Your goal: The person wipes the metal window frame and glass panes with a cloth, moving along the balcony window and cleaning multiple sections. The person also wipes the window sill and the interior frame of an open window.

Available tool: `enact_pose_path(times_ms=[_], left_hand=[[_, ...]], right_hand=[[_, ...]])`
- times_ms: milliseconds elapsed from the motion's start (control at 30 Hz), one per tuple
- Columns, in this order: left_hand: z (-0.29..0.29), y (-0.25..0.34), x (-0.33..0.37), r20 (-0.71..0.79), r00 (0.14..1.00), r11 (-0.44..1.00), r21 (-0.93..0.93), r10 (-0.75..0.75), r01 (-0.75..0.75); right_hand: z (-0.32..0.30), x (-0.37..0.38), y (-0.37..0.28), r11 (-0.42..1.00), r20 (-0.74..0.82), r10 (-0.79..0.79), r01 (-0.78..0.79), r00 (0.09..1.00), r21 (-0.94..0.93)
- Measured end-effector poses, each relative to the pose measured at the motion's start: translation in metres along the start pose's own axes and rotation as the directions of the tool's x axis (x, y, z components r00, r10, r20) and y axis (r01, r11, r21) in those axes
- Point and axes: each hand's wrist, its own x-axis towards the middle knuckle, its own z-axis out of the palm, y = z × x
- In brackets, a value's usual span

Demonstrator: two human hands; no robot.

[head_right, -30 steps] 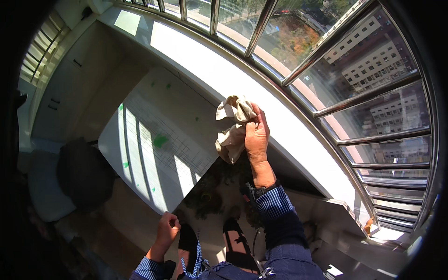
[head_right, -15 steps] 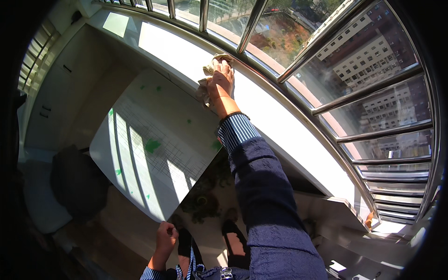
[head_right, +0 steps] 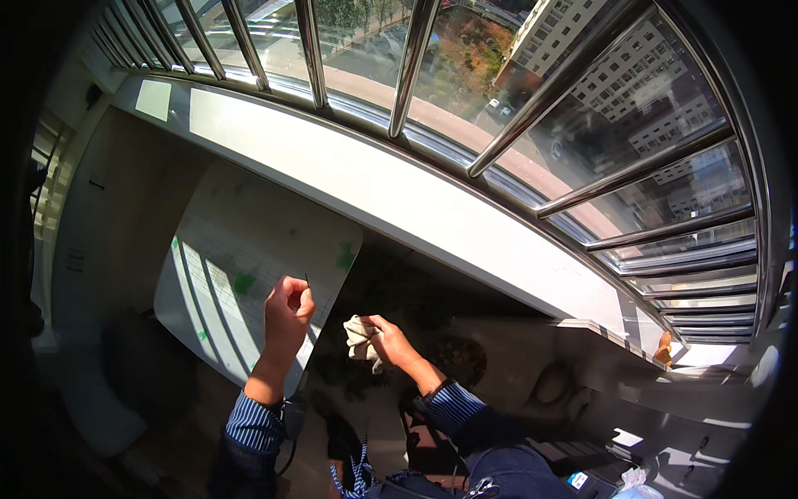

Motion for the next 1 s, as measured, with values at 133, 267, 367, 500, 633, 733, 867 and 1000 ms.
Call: enact_pose_path(times_ms=[133,267,367,500,633,733,867,1000], left_hand=[[0.115,0.03,0.056,0.178,0.984,1.0,0.021,-0.017,0.013],[0.211,0.056,0.089,0.289,0.957,0.998,0.064,0.005,-0.025],[0.245,0.074,0.091,0.42,0.898,0.964,-0.159,-0.128,0.212],[0.225,0.07,0.064,0.377,0.917,0.915,-0.312,-0.128,0.256],[0.142,0.019,0.003,0.383,0.916,0.91,-0.326,-0.119,0.255],[0.056,-0.036,-0.079,0.347,0.873,0.898,-0.15,-0.343,0.413],[-0.072,-0.094,-0.235,0.107,0.711,0.715,0.198,-0.695,0.67],[-0.165,-0.107,-0.407,-0.165,0.583,0.513,0.329,-0.795,0.793]], right_hand=[[-0.027,-0.115,0.035,0.961,-0.265,-0.037,-0.038,0.964,-0.274],[-0.041,-0.158,0.04,0.906,-0.269,-0.075,-0.047,0.96,-0.42],[-0.044,-0.161,0.032,0.852,-0.325,-0.183,-0.016,0.928,-0.524],[-0.041,-0.162,0.022,0.961,-0.377,-0.063,-0.046,0.924,-0.272],[-0.047,-0.161,0.016,0.847,-0.267,-0.221,0.049,0.938,-0.529],[-0.058,-0.158,0.008,0.958,-0.308,-0.086,-0.006,0.948,-0.285],[-0.073,-0.148,-0.014,0.92,-0.207,-0.138,0.048,0.969,-0.389],[-0.082,-0.135,-0.037,0.764,-0.111,-0.146,0.041,0.983,-0.644]])
